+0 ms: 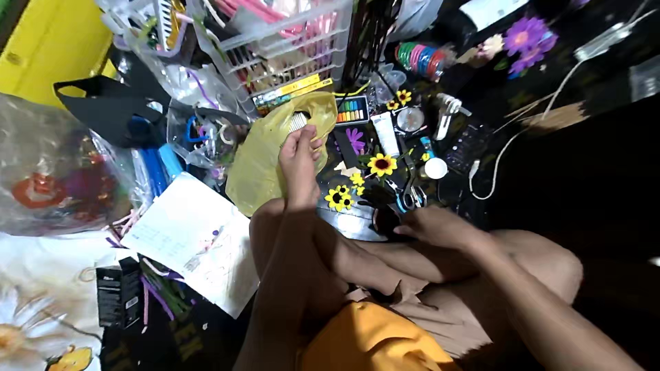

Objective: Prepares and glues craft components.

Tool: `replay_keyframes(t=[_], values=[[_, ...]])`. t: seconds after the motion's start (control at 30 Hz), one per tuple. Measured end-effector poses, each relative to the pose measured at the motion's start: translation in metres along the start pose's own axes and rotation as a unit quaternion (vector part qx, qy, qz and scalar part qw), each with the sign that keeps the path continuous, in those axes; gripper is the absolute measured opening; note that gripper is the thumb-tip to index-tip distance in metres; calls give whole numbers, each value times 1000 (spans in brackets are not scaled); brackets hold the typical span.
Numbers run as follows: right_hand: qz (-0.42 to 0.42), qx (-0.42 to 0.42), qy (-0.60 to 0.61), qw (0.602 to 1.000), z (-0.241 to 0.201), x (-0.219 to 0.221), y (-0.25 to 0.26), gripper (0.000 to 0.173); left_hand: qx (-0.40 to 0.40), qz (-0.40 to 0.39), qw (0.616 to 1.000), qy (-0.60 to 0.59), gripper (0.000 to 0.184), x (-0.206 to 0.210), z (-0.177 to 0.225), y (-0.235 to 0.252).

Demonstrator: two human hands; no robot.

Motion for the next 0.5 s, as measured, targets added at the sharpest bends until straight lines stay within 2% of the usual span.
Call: replay_keyframes(t=[0.1, 0.2, 0.3, 0.37, 0.5], values=[[-31, 126, -8, 991, 42, 38, 34, 62, -19, 4, 999, -36, 19, -2, -1, 2], [-35, 181, -22, 983, 39, 48, 48, 66, -24, 24, 998, -60, 18, -14, 0, 3], [-15, 194, -5, 981, 44, 46, 53, 58, -45, 25, 996, -77, 16, -12, -1, 0], [30, 185, 26, 982, 52, 42, 55, 53, -46, -9, 998, -41, 17, -8, -3, -9], [110, 201, 48, 972, 52, 23, 46, 60, -54, -64, 996, 10, 18, 0, -9, -17]])
Point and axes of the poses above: each hand's wrist, its own y-axis towards the middle knuckle, its own x-axis out of the palm, z = x × y, the point moved 9 cm from there along y, towards the middle knuckle, and after that the axes turned 12 degrees about -x, right-handed, at the moved point
